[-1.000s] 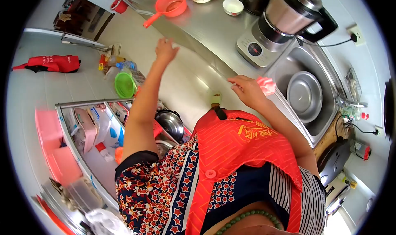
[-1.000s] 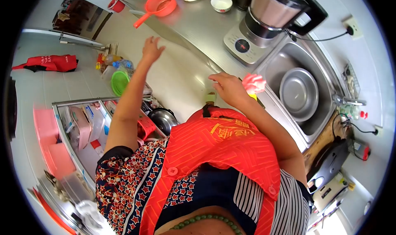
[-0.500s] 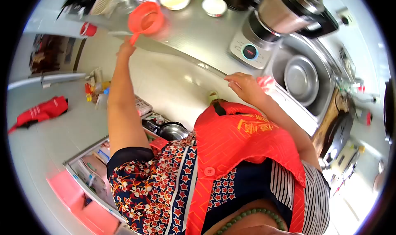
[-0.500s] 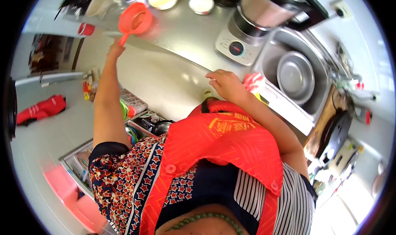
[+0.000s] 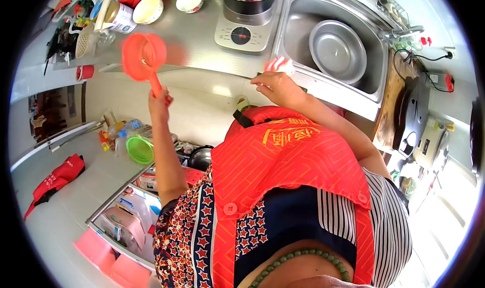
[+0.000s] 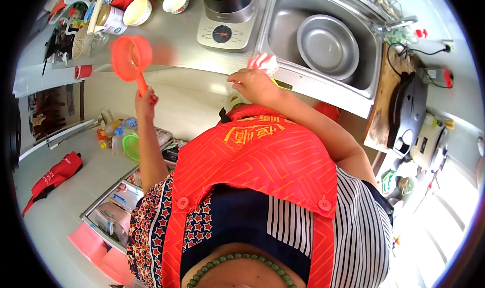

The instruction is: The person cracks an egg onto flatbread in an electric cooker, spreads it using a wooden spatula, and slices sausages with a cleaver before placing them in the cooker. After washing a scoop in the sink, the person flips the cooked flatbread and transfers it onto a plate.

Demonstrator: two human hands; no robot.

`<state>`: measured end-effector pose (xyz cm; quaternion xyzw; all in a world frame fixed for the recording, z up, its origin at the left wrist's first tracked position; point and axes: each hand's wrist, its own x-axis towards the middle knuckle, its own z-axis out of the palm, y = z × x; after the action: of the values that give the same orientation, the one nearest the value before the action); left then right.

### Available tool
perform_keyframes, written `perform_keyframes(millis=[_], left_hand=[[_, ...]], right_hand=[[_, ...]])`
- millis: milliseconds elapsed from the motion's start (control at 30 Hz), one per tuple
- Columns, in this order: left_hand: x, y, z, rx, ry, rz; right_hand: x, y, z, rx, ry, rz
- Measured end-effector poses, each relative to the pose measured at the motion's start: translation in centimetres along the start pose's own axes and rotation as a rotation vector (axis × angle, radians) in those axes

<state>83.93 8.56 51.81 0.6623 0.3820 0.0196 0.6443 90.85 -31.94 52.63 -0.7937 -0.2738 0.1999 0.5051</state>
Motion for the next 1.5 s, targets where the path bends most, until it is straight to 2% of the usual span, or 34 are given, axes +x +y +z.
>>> perform_keyframes(millis=[100,200,367,500,533,600,667,733,800,867,967,1067,1133,1167,1233,1333,1400,1500], left_hand=[[-8.3,-1.0,5.0,-0.005,-0.05,-0.001],[-15.0,-1.7,9.3,-0.09,-0.161,-0.06],[-22.3,-2.8,19.5,0.035,-0.347,-0.1],[-23.8,-4.3,30.5,0.119,-0.567,-0.136],[-24.4,-4.8,33.1,0.08,-0.616,-0.093],[-24.5,-6.0,38.5,-0.007,-0.723,-0.171],[-23.4,-7.8,41.8,0.003,-0.872,-0.279],[-23.3,-7.5,44.8,0.116,-0.982,-0.356],[-23.1,-7.8,46.3,0.251,-1.036,-0.287],[-22.2,-8.6,47.5,0.342,-1.08,-0.231],[-20.5,-11.0,47.4,0.378,-1.103,-0.222],[-18.9,-11.0,46.8,0.452,-1.131,-0.223],[-17.8,-10.2,46.4,0.442,-1.098,-0.225],[-17.3,-9.8,46.3,0.455,-1.086,-0.238],[-16.2,-9.4,46.0,0.463,-1.057,-0.267],[-13.8,-9.8,45.8,0.435,-1.085,-0.302],[-12.6,-9.5,45.9,0.436,-1.069,-0.323],[-11.3,-9.0,46.6,0.398,-1.044,-0.379]], right_hand=[[-3.9,2.6,-2.0,-0.033,0.083,-0.04],[-7.9,4.3,-4.7,0.001,0.066,0.043],[-13.3,7.0,-7.2,0.336,0.008,0.291],[-15.4,7.5,-8.6,0.669,0.074,0.36],[-15.8,7.8,-8.9,0.779,0.14,0.398],[-16.2,9.2,-9.1,1.0,0.272,0.475],[-16.4,12.2,-9.7,0.945,0.505,0.541],[-16.7,14.1,-12.3,1.111,0.565,0.688],[-17.3,18.9,-13.6,1.282,0.491,0.728],[-16.6,20.5,-14.3,1.236,0.72,0.819],[-17.0,25.7,-14.8,1.077,0.694,0.919],[-16.7,29.1,-16.2,0.444,0.543,1.113],[-15.4,29.5,-17.2,0.3,0.459,1.18],[-15.0,29.4,-16.9,0.127,0.539,1.185],[-14.5,34.2,-14.4,-0.004,0.473,1.138],[-12.7,33.0,-13.6,0.241,0.416,1.115],[-11.6,31.1,-13.3,0.715,0.447,1.138],[-11.6,32.0,-12.1,1.246,0.538,0.932]])
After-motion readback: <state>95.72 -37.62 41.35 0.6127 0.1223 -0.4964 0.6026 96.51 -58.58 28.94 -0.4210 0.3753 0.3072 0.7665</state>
